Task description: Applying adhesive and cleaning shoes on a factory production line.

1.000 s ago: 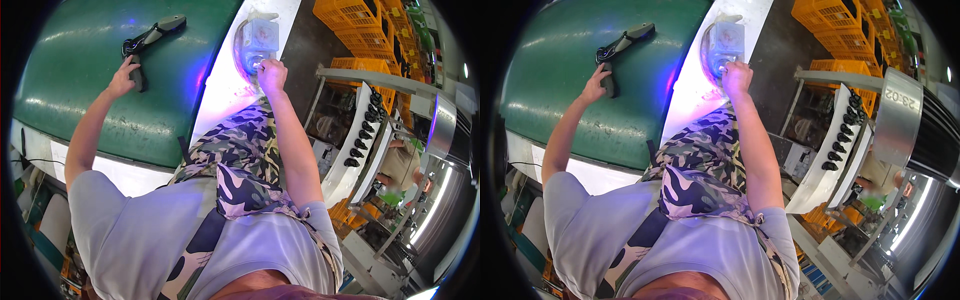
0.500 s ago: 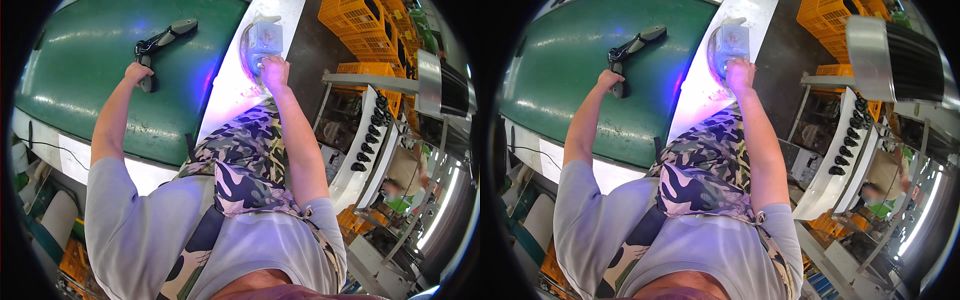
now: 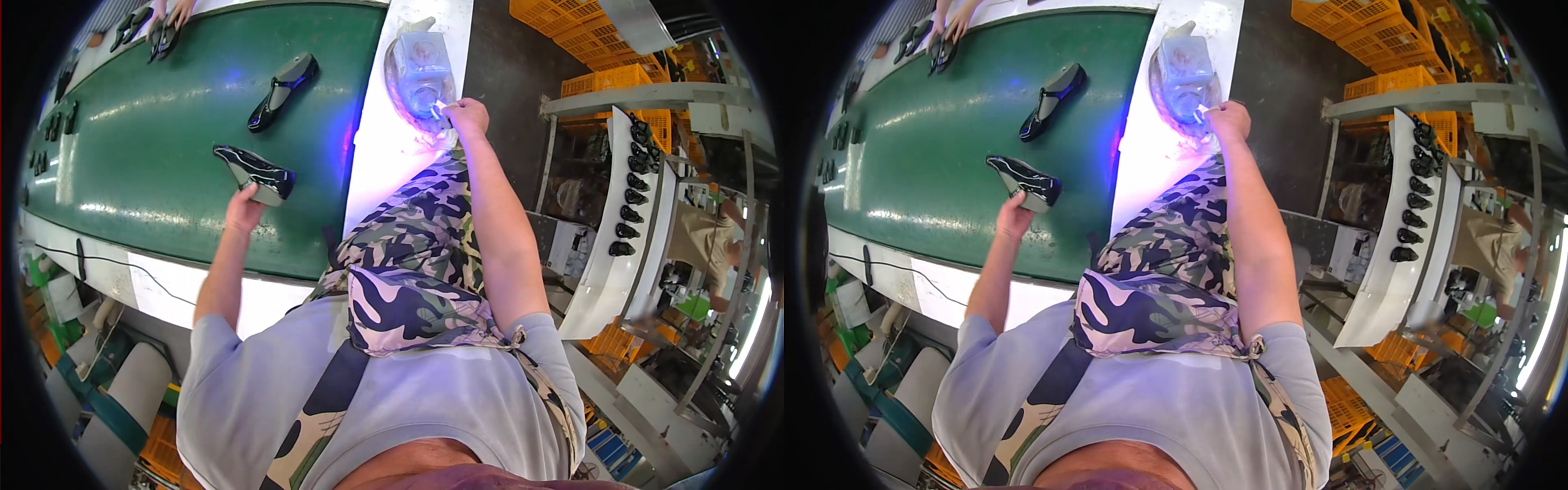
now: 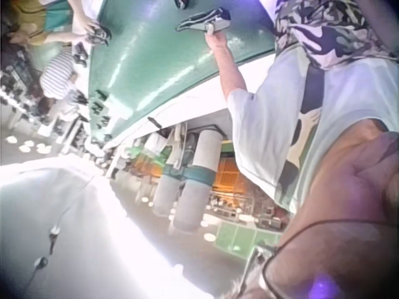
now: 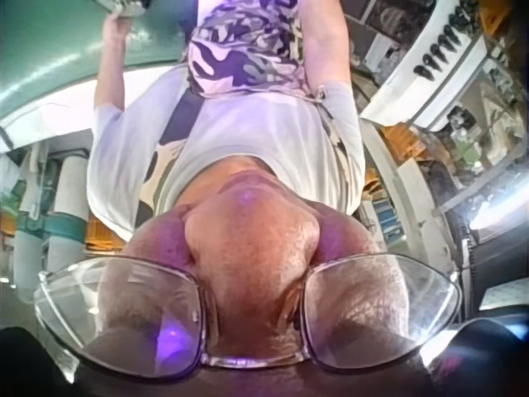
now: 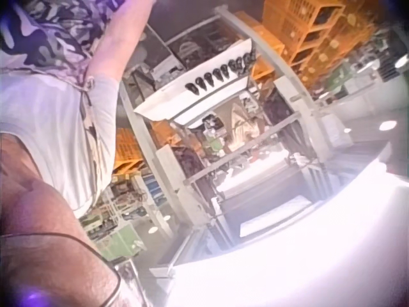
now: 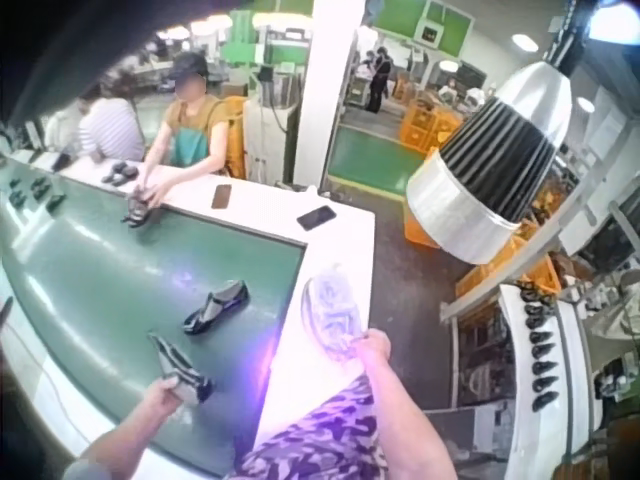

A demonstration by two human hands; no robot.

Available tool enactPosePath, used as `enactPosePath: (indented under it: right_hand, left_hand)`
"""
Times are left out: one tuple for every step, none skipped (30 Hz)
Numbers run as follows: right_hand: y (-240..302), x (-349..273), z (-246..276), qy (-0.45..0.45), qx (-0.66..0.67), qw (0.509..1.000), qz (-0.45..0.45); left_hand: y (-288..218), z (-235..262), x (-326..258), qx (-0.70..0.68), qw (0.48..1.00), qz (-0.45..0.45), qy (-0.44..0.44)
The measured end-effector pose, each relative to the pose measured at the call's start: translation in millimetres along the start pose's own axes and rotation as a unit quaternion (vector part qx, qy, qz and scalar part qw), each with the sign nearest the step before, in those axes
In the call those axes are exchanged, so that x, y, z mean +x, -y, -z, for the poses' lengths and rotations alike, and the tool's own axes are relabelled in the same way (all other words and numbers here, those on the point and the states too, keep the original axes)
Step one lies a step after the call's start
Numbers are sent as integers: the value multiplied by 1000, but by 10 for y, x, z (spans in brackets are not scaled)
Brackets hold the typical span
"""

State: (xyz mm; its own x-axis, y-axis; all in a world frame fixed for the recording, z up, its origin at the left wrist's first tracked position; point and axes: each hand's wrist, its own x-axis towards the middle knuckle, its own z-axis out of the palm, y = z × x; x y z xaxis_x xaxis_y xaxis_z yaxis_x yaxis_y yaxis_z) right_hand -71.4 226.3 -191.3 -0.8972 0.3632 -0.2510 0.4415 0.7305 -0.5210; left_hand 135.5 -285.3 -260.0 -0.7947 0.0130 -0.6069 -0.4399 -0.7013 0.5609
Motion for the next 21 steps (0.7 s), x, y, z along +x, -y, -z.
enactPosePath:
  right_hand:
    - [-31,5,15,-20,13,1000,-4]
    - [-90,38,15,-30,28,999,-6]
    - [-90,43,8,-27,34,999,-3]
    - [-22,26,-30,-14,68,998,-11]
    - [33,-7,-61,0,99,995,-21]
    - [66,-48,-47,20,53,998,-23]
    - [67,-51,-46,22,56,998,-17]
    - [23,-41,-41,-5,12,1000,-23]
    - [-51,-67,-29,-33,-34,998,-34]
    - [6,-159,47,-21,-13,999,-29]
    - [-43,-187,129,-32,-8,999,-39]
    - [-77,-212,187,-32,96,993,-52]
    - [-100,-232,231,-32,200,977,-61]
    - [-145,-206,281,-16,277,959,-51]
    - [-103,-257,350,-23,284,957,-55]
    - [-53,-280,439,20,390,918,-73]
    - [93,-371,554,67,490,865,-86]
    - [319,-530,694,82,526,842,-88]
    - [419,-618,791,71,534,838,-89]
    - [478,-680,871,82,577,810,-59]
    - [534,-738,929,94,617,781,-27]
  left_hand:
    - [81,-162,-96,-26,998,-26,42]
    - [114,-361,-160,-56,992,-34,105]
    - [109,-502,-202,-104,984,-19,141]
    - [124,-498,-170,-129,984,7,126]
    - [142,-489,-88,-155,981,34,112]
    - [183,-596,-19,-146,985,27,89]
    - [229,-776,63,-134,988,22,72]
    - [233,-993,120,-128,988,9,87]
    - [233,-1224,147,-122,987,-1,102]
    - [193,-1387,123,-98,986,-33,134]
    - [118,-1722,62,-45,983,-83,160]
    - [25,-2003,-41,-5,974,-141,180]
    - [-63,-2222,-121,33,959,-200,199]
    - [-141,-2419,-132,41,956,-196,213]
    - [-184,-2546,-147,96,937,-241,233]
    - [-195,-2642,-131,150,912,-285,253]
    - [-194,-2675,-96,219,897,-313,222]
    - [-182,-2728,-83,301,845,-396,197]
    - [-177,-2834,-52,376,776,-475,178]
    - [-226,-2933,-66,521,598,-581,185]
    - [-267,-3018,-56,521,593,-581,197]
